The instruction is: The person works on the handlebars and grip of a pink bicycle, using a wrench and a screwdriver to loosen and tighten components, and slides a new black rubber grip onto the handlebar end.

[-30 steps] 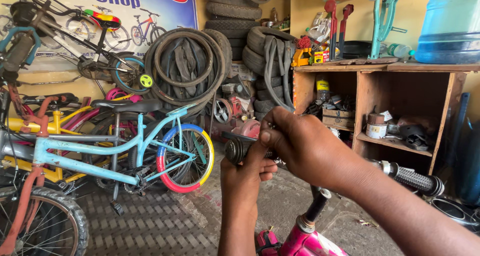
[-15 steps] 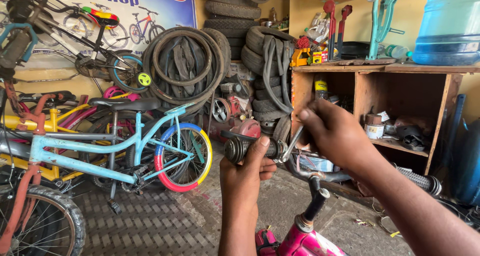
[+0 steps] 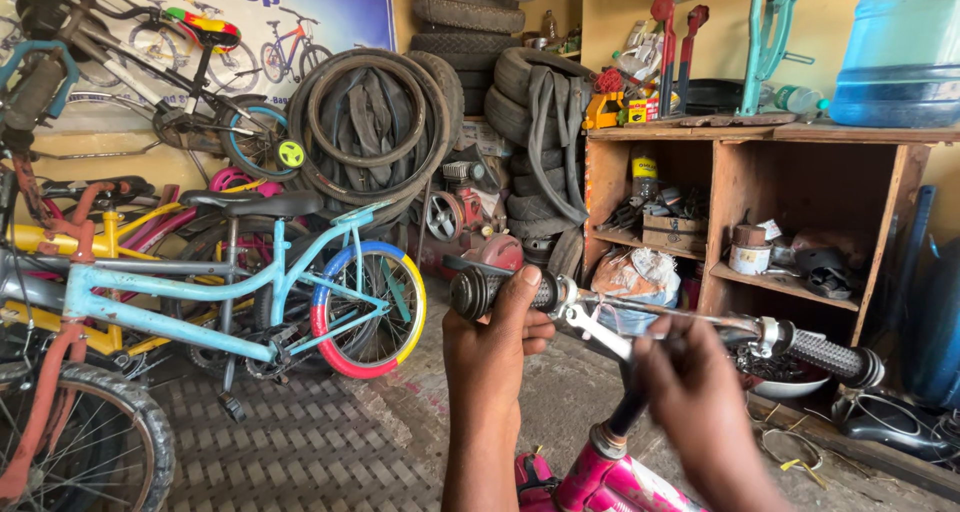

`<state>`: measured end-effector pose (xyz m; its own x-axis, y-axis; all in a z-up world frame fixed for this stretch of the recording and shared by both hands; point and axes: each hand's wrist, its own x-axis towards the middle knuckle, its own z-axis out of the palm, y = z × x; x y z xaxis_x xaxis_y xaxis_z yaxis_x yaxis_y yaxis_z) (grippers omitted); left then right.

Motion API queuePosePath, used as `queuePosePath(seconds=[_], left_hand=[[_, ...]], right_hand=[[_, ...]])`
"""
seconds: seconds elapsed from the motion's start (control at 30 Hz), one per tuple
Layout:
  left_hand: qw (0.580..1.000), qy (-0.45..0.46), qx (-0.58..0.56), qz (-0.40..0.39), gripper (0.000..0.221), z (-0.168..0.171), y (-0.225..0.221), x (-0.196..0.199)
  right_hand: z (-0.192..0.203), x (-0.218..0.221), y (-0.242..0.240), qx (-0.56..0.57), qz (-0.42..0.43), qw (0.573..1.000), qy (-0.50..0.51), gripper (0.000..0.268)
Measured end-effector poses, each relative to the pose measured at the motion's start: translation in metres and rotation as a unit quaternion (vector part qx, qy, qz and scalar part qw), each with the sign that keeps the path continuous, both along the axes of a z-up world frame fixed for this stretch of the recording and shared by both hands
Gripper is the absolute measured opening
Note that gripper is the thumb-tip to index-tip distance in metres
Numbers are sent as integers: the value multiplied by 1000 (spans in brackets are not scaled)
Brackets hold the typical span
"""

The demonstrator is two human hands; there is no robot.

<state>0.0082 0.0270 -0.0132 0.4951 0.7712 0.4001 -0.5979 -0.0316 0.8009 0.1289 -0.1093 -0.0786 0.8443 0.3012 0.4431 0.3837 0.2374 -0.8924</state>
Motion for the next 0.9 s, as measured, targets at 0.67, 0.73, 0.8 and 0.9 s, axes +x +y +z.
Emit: queuePosePath(seconds=[0.67,0.73,0.8,0.9], left_hand=[[996,-78,37,-22,39,-13,9,10],[999,-25,8,-22,39,-9,6,6],[1000,9,11,-2,39,-5,3,2],[1000,-8,19,2,39,-1,-2,0]], right_hand=[[82,-73,25,30,-8,951,-306,10],[77,-63,17,25,-38,958,-285,13],[69,-54,13,-4,-88,939,-332,20],[61,-44,9,-75,-167,861,-475,32]])
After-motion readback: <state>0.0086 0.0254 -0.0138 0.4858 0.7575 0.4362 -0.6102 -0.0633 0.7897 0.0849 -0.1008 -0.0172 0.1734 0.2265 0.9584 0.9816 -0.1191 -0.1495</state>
